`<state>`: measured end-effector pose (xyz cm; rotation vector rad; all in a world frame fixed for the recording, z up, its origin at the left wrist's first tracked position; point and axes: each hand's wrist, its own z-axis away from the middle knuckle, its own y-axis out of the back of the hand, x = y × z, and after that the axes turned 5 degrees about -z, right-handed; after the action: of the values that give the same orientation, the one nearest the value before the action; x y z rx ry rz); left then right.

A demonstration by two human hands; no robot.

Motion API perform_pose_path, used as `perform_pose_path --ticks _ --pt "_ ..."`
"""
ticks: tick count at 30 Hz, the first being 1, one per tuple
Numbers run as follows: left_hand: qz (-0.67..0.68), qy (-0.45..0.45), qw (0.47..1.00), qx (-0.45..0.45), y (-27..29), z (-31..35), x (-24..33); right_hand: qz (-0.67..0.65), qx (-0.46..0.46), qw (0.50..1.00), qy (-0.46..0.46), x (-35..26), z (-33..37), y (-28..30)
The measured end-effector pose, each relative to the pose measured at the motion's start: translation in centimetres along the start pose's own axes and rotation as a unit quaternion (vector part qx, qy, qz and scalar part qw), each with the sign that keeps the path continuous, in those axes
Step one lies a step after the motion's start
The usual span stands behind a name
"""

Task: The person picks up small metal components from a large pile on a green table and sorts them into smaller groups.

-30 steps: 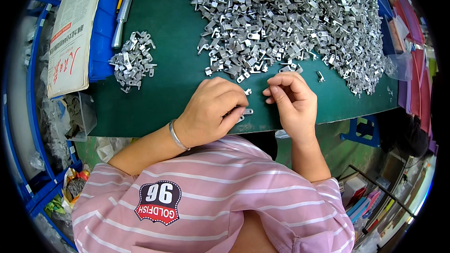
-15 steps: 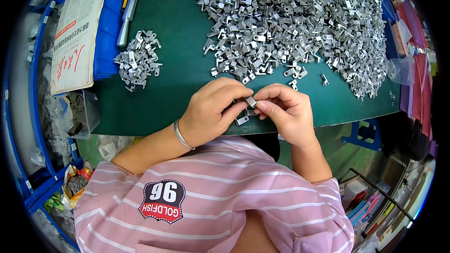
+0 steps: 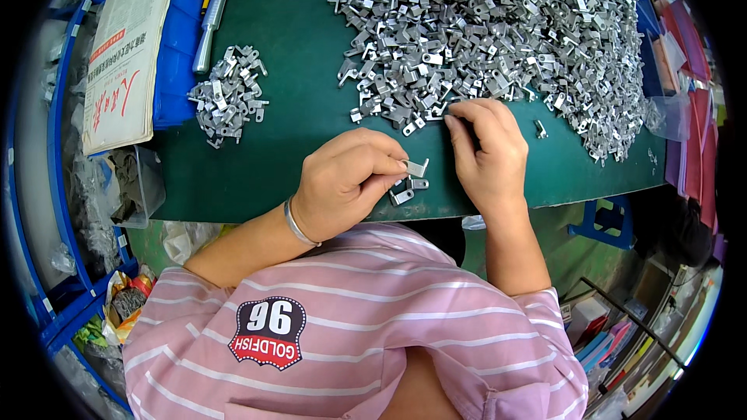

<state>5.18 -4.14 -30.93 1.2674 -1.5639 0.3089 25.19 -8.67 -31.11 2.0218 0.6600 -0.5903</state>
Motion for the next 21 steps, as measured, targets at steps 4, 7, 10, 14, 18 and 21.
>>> perform_pose_path --ticks 4,7,10,14,18,21 --pt "0.004 0.009 1.000 -0.002 -0.1 0.0 0.0 -0.261 0.025 0.951 -0.165 -1.1 1.0 0.9" --pt "-0.018 -0.008 1.000 -0.012 0.0 -0.2 0.1 -0.443 0.024 0.849 -0.286 -1.6 1.4 1.5" --pt "-0.015 -0.020 0.999 -0.025 0.1 -0.2 0.0 -0.546 0.010 0.754 -0.365 -1.1 1.6 2.1" --pt "-0.007 -0.002 1.000 -0.014 -0.1 -0.2 0.3 -0.616 0.000 0.678 -0.401 -0.6 1.5 2.4" --pt "-0.003 -0.016 1.000 -0.006 0.3 0.0 0.1 -0.631 -0.013 0.664 -0.400 -0.6 1.5 2.1" --pt "-0.023 -0.039 0.999 0.015 1.4 0.1 0.4 -0.595 -0.012 0.697 -0.401 -0.9 1.7 2.4"
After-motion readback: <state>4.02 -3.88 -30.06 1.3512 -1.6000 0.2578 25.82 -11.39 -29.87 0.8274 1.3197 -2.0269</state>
